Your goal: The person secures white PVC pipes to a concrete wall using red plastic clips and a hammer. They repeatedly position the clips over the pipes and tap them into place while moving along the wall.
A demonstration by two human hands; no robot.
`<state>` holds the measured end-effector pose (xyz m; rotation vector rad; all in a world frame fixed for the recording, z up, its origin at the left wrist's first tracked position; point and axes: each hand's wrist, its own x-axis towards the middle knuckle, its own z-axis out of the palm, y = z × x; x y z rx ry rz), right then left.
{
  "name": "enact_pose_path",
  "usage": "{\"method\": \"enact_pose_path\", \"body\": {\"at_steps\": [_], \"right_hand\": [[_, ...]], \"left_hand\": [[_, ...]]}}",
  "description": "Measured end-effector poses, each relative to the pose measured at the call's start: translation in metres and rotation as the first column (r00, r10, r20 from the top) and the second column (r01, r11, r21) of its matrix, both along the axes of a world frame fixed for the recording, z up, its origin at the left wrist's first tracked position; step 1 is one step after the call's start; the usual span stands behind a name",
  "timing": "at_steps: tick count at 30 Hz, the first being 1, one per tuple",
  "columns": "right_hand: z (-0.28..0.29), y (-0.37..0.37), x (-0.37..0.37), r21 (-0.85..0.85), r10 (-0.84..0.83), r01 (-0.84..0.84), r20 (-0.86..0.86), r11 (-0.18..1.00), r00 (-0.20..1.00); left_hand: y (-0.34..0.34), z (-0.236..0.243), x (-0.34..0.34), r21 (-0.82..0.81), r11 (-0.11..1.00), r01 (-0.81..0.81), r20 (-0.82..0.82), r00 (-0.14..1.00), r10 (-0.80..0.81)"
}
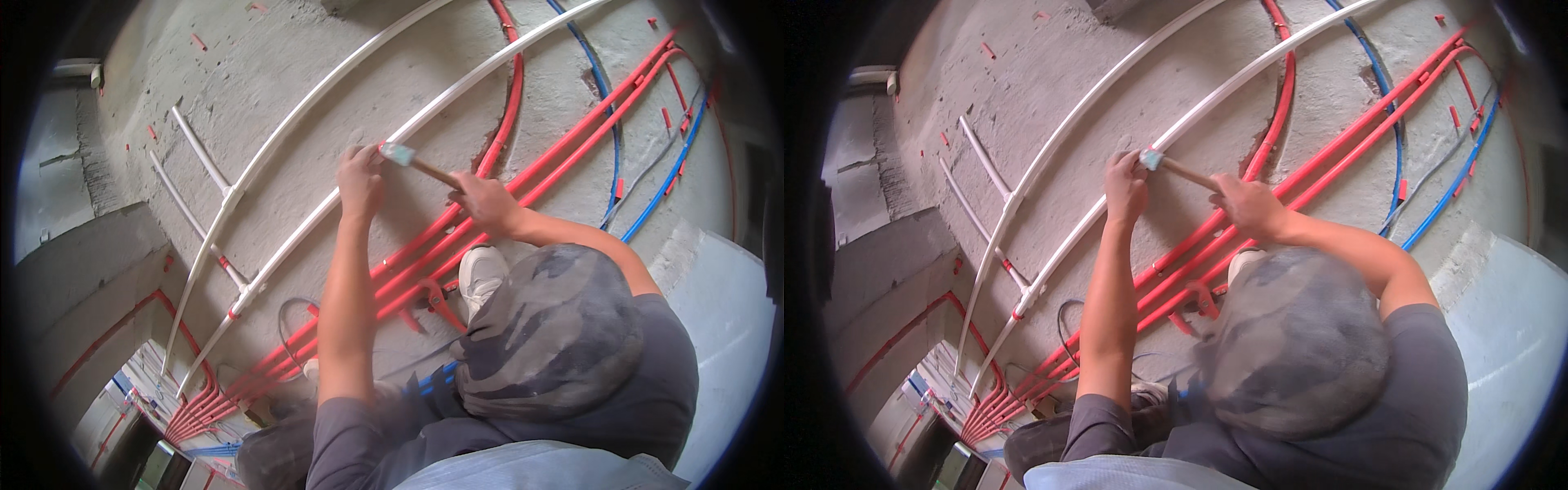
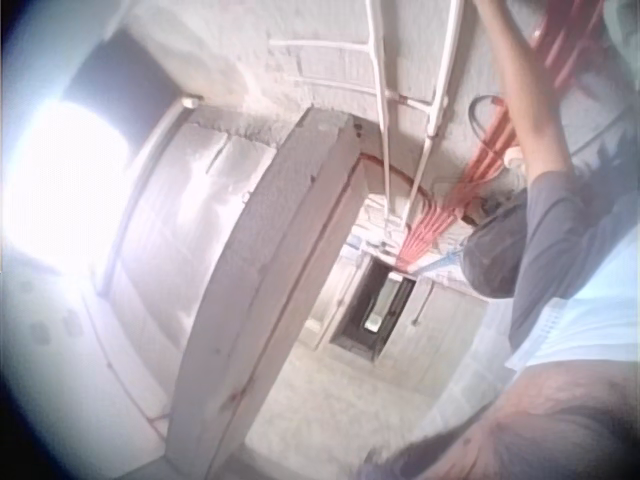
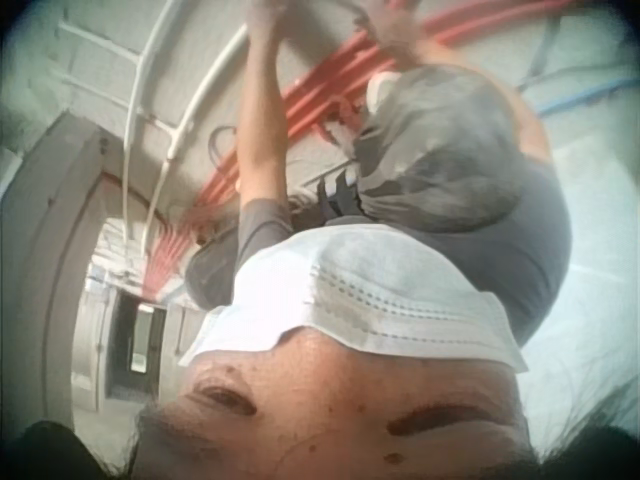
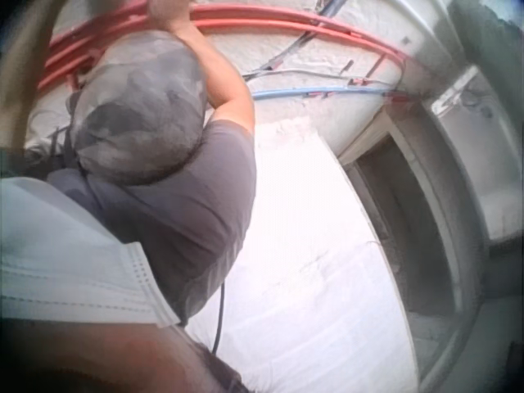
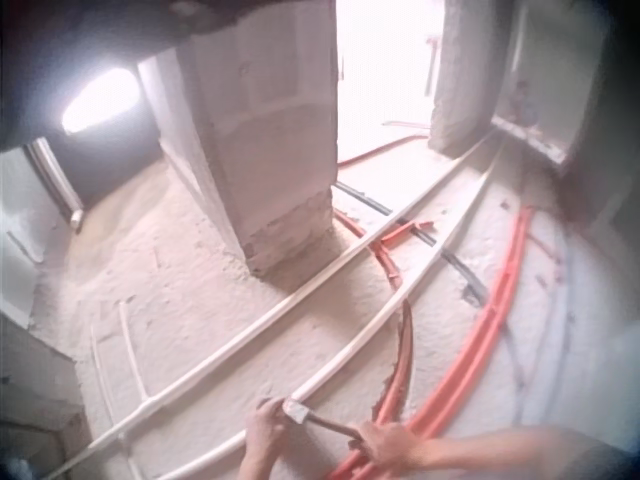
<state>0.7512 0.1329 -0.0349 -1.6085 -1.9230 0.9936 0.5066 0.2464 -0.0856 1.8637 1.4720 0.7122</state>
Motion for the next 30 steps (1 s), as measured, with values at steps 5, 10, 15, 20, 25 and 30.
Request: {"method": "enact_pose_path", "body": {"at_steps": [5, 10, 15, 20, 25, 30], "right_hand": [[0.005, 0.003, -0.004, -0.046, -0.013, 0.019, 0.123, 0.999, 0.992], [0.003, -0.008, 0.005, -0.112, 0.084, -0.061, 0.219, 0.992, 0.972], [0.017, -0.028, 0.016, 0.033, 0.069, -0.078, 0.208, 0.996, 0.976], [0.001, 0.057, 0.062, 0.341, -0.089, -0.053, 0.389, 0.939, 0.917], [-0.021, 0.168, 0.136, 0.251, 0.005, -0.246, 0.69, 0.936, 0.724], [-0.014, 0.196, 0.137, 0.063, 0.159, -0.296, 0.726, 0.953, 0.669]], "left_hand": [[0.0, -0.003, 0.002, 0.001, 0.999, 0.038, 0.012, 0.999, -0.038], [0.001, 0.01, 0.005, -0.013, 0.999, 0.048, -0.021, 0.999, -0.048], [0.0, 0.021, 0.007, -0.08, 0.996, 0.05, -0.029, 0.998, -0.053], [0.0, 0.015, 0.0, -0.024, 0.998, 0.058, -0.06, 0.996, -0.059], [-0.005, 0.012, 0.012, 0.024, 0.995, 0.098, -0.172, 0.981, -0.092], [-0.008, 0.015, 0.008, 0.055, 0.993, 0.108, -0.298, 0.951, -0.087]]}}
